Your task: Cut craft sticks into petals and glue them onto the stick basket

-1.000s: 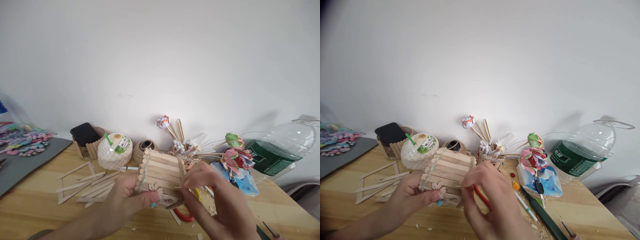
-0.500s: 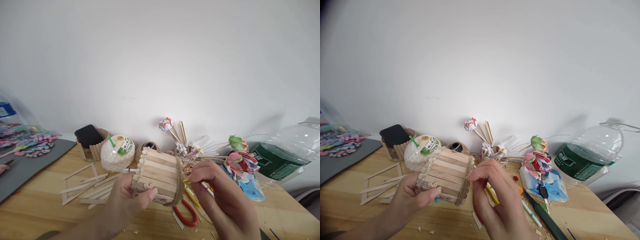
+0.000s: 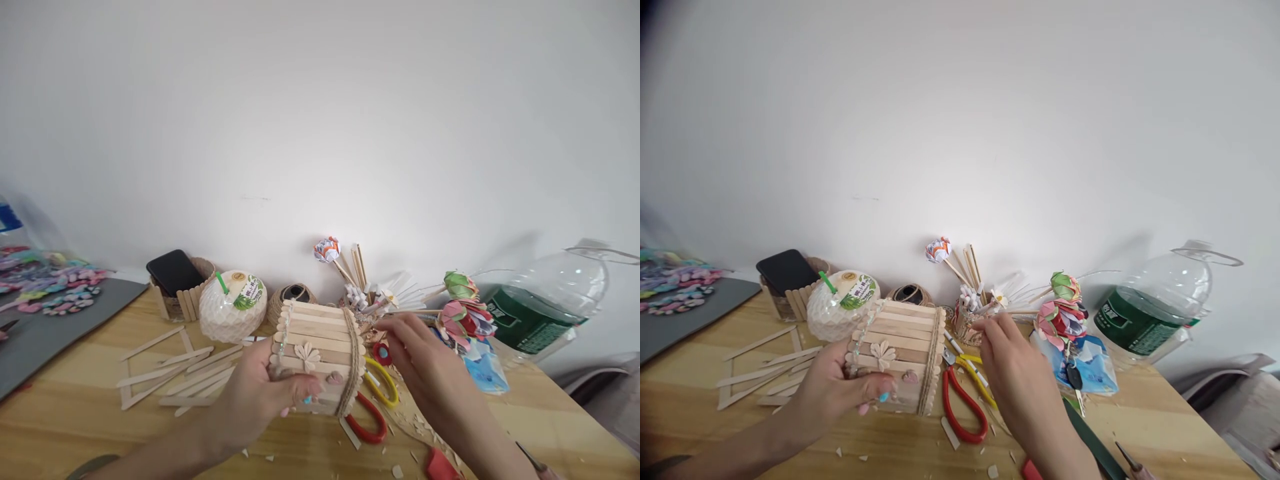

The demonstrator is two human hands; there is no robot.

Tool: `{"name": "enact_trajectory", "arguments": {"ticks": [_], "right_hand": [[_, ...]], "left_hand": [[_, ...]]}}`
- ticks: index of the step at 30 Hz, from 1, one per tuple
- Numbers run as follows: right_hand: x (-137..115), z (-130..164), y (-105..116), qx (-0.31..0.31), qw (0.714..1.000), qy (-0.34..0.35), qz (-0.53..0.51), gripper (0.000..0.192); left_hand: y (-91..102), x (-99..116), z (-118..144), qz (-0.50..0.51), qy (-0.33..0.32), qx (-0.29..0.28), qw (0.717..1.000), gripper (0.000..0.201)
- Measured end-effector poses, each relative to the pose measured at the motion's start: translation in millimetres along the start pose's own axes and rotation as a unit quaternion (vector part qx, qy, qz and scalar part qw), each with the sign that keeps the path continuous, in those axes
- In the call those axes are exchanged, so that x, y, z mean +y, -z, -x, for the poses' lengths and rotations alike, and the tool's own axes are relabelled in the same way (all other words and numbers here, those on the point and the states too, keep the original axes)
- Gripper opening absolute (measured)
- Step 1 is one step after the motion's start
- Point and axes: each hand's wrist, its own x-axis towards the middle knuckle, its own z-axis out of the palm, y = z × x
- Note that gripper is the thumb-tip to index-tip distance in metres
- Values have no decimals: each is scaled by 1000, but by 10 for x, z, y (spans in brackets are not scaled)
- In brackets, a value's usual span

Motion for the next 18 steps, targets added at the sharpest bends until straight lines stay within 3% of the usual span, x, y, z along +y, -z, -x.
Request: {"name": "enact_trajectory", "arguments": {"ticks": [2,3,5,7,8,11,18], "right_hand": [[58,66,-21,-30,997,-11,72,27],[48,105,-17,-7,996,-16,82,26],[-58,182,16,111,992,-6,57,22],[-245,243,59,189,980,66,0,23],[-348,263,73,181,977,115,-18,27],[-590,273,59,162,970,179,5,32],[-641,215,-16,196,958,205,46,26]], "left_hand": [[1,-1,-5,-1,-1,-5,1000,25],[-1,0,-6,-1,-6,-10,1000,23],[-13,0,0,6,-25,-24,999,19],[-31,-1,16,15,-51,-33,998,20],[-41,-3,27,17,-60,-36,997,22],[-67,-13,65,16,-65,-54,996,32],[-93,-47,114,42,-62,-82,994,32]]}}
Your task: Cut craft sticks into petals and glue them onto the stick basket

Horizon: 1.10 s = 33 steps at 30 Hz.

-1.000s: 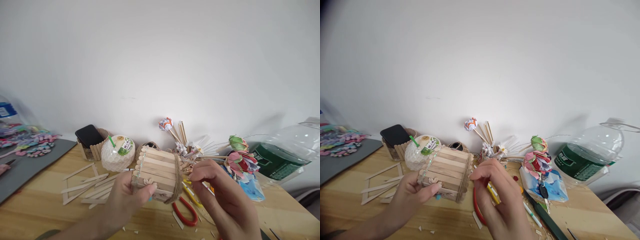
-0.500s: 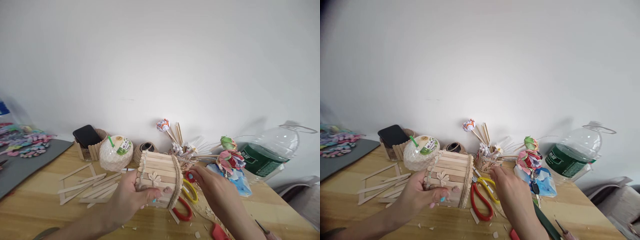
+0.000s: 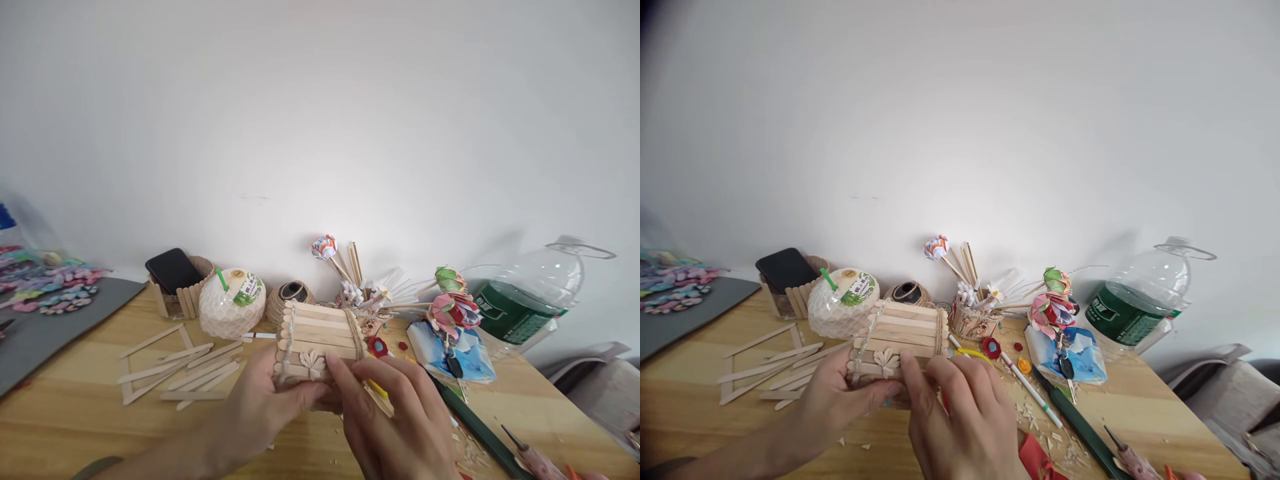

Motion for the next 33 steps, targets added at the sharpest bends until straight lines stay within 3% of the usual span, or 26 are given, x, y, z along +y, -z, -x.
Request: {"name": "enact_trajectory", "arguments": {"ticks": [10,13,15,18,24,29,33], "right_hand": [[-17,-10,5,-3,1000,12,-2,26],[6,-25,35,-4,998,-7,-69,23],[15,-47,66,-6,987,-59,-152,17],[9,-82,82,-2,960,-155,-233,13],[-64,-156,22,-27,917,-301,-261,19],[-91,-246,13,-53,835,-400,-374,20],[-52,-248,-4,-87,772,-437,-453,24]], "left_hand": [[5,13,7,-20,-10,-1,1000,33],[-2,27,4,-38,-21,6,999,35],[-20,57,-5,-31,-30,6,999,31],[-44,93,-12,-15,-27,7,1000,28],[-30,35,9,-57,-45,-7,997,35],[-27,31,21,-64,-60,-19,996,38],[-17,65,25,-103,-80,-20,991,37]]}}
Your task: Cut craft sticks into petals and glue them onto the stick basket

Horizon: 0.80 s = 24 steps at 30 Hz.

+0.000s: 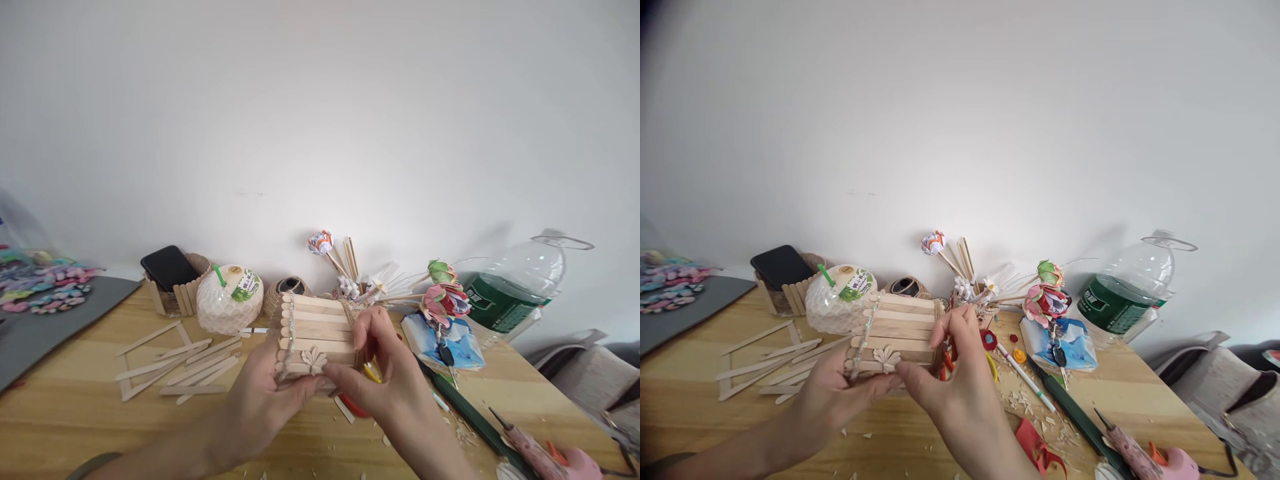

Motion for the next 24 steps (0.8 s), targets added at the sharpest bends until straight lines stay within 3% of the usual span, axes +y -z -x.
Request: {"name": "enact_trajectory", "arguments": {"ticks": [5,24], "right_hand": [[22,-26,22,-25,997,-43,-53,26],[56,-25,13,-27,992,-40,-114,30]], "left_hand": [[21,8,-4,-29,-5,-14,999,35],[88,-63,20,-78,-21,-12,997,39]]}}
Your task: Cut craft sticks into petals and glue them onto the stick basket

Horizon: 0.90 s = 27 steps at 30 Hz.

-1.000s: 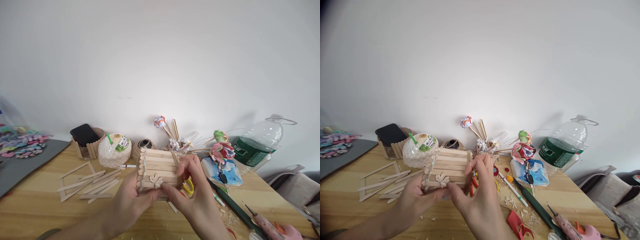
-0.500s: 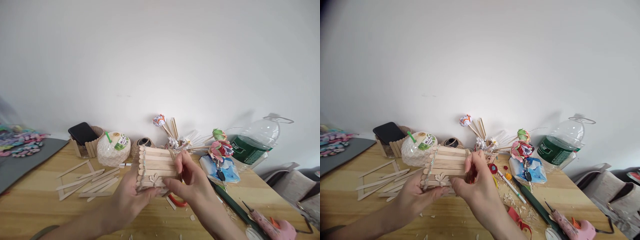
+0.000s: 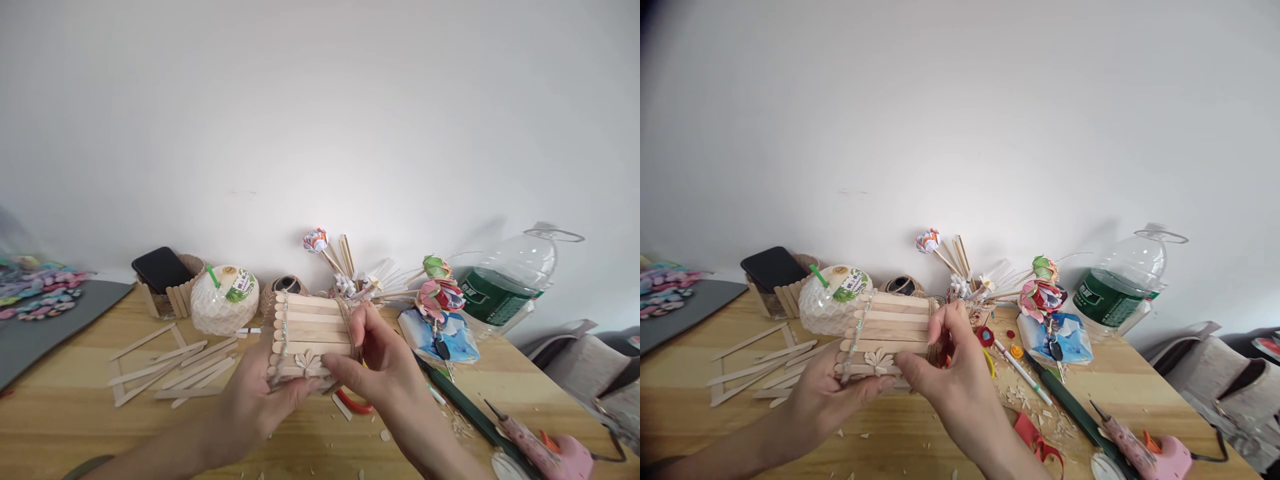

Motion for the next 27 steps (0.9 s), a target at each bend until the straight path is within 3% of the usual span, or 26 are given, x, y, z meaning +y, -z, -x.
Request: {"name": "enact_trajectory", "arguments": {"ticks": [5,11,15,27], "right_hand": [[-5,-3,-5,25,999,19,27,31],[32,-5,-6,-8,1000,-3,6,30],[44,-20,-24,6,1000,11,24,28],[31,-44,-78,19,996,43,79,21]], "left_hand": [[-5,4,8,-2,4,-4,1000,38],[-7,19,-18,1,26,-8,1000,38],[-15,-10,-19,19,33,-6,999,40],[-46,-10,-14,46,7,17,999,48]]}}
